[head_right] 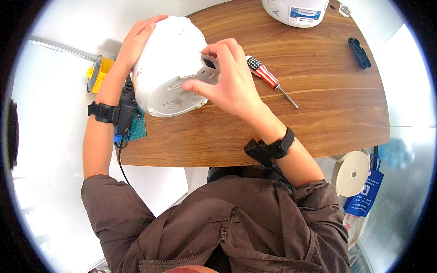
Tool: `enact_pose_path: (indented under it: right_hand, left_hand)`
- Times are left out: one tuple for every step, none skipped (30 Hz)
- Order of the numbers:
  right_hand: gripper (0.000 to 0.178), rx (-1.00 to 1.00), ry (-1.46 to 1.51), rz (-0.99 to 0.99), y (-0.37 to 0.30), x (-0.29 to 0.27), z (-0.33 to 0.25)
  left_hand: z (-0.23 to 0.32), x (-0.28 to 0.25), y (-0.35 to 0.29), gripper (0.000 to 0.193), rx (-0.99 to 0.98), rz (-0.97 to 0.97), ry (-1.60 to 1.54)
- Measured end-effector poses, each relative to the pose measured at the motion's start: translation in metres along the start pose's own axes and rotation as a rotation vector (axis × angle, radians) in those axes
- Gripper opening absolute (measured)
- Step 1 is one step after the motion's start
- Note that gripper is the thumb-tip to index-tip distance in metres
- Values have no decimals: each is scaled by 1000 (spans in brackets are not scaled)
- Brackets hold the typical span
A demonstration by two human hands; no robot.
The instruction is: The person uses a screwdriver to remove screws from the bottom and sides of a white rice cooker, then separates the outer casing from the inner body. A yellow pot is moved aside at the start.
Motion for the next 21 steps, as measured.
enact_pose_path:
  right_hand:
    - [65,25,9,14,3,1,1]
    - [62,28,7,30,6,3,2]
    - [59,31,5,46,9,5,5]
    - [57,34,3,61,13,8,7]
    - [53,32,8,83,16,11,7]
    - [50,30,14,104,21,13,5]
    - [47,28,22,124,26,16,2]
    - [45,11,14,141,30,18,0]
    - [43,-6,5,154,34,20,-2]
    - [42,-23,-3,167,38,23,-4]
    - [39,-78,-58,223,43,25,-7]
    - [38,-124,-105,227,46,28,-10]
    - [38,-172,-149,231,49,30,-12]
    - [38,-222,-181,228,52,34,-18]
    - [30,-300,-233,253,54,35,-26]
    - [29,-322,-240,241,56,38,-33]
    - [28,-342,-244,231,58,40,-41]
    - [27,-359,-269,225,60,41,-45]
    - [24,-453,-279,246,65,44,-49]
    - [16,-558,-295,274,71,43,-53]
    - [8,-663,-298,295,75,45,-57]
  left_hand:
    - [0,2,1,42,-13,11,3]
    - [0,4,0,43,-29,25,6]
    - [-1,5,-1,43,-47,39,10]
    - [-2,5,0,43,-50,17,-6]
    - [-4,5,2,43,-56,-5,-24]
    - [-5,4,3,43,-64,-26,-43]
    - [-6,4,3,43,-97,-65,-103]
    - [-5,2,4,43,-133,-101,-161]
    - [-1,2,2,44,-171,-136,-224]
    - [7,0,0,44,-158,-74,-120]
    - [21,2,6,43,-123,-15,-26]
    - [31,0,5,44,-105,47,78]
    - [31,1,7,44,-91,46,83]
    - [27,-2,5,44,-89,50,94]
    - [23,-2,6,44,-85,49,98]
    - [21,-2,5,44,-95,50,119]
    - [22,-5,6,44,-107,48,143]
    - [22,-2,12,43,-102,42,153]
    - [24,1,18,43,-82,36,156]
    - [28,3,24,42,-60,30,163]
    - [28,4,25,41,-49,25,173]
Point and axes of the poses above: each hand's wrist, its own y-axis towards the middle knuckle, its own x-axis out of the palm, z = x × y, the point moved 2 cm from there along y, towards the middle knuckle, and after that the axes turned 2 degrees about -z, right-handed, at the moved point
